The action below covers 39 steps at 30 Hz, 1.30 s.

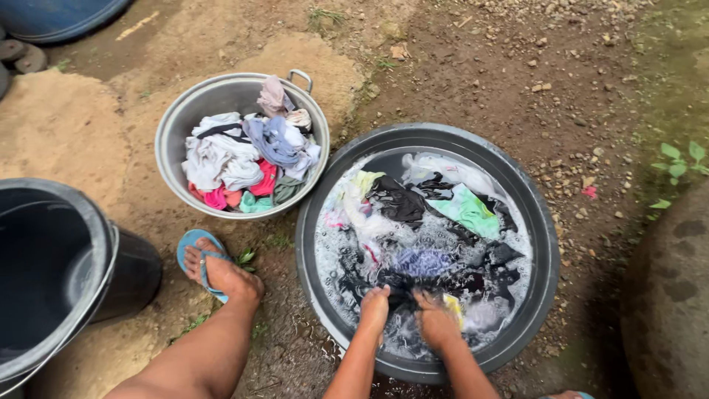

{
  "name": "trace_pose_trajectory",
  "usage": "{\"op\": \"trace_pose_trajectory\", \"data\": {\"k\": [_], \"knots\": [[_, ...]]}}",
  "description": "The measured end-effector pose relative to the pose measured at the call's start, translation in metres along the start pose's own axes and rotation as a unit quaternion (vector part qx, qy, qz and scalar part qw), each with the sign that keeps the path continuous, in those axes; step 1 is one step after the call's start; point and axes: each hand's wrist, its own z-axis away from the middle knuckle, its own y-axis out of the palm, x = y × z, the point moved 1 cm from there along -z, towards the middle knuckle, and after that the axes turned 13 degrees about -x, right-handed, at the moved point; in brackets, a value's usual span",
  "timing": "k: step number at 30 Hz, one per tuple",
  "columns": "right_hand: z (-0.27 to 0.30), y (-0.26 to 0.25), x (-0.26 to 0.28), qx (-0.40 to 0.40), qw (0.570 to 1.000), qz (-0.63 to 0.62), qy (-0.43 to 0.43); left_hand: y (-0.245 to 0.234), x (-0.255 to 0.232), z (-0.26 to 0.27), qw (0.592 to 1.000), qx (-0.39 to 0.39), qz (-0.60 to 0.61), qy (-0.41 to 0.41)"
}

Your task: The person washes clothes by hand in a basin of soapy water, scrubbing and wringing individual items such as socks and dark garments.

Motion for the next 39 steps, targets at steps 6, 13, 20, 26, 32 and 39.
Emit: {"op": "trace_pose_trajectory", "data": {"k": [6,13,20,26,32,39], "knots": [[-0.078,-0.048,0.035,0.169,0.946,0.004,0.278,-0.009,-0.022,0.017,0.981,0.056,0.106,-0.149],[-0.092,-0.205,0.176,0.003,0.839,-0.473,0.270,0.025,-0.025,0.034,0.947,0.154,0.192,-0.207],[-0.078,-0.148,0.208,-0.017,0.869,-0.453,0.197,0.065,0.015,-0.027,0.797,0.415,0.438,0.003],[-0.086,-0.110,0.146,-0.179,0.965,-0.189,-0.014,0.037,-0.027,0.046,0.877,0.243,0.367,-0.195],[-0.107,-0.096,0.072,-0.199,0.978,-0.047,0.028,0.018,-0.081,0.089,0.916,0.186,0.284,-0.213],[-0.047,-0.034,0.046,-0.054,0.998,0.030,-0.012,0.000,0.009,-0.011,0.996,0.001,0.068,-0.052]]}}
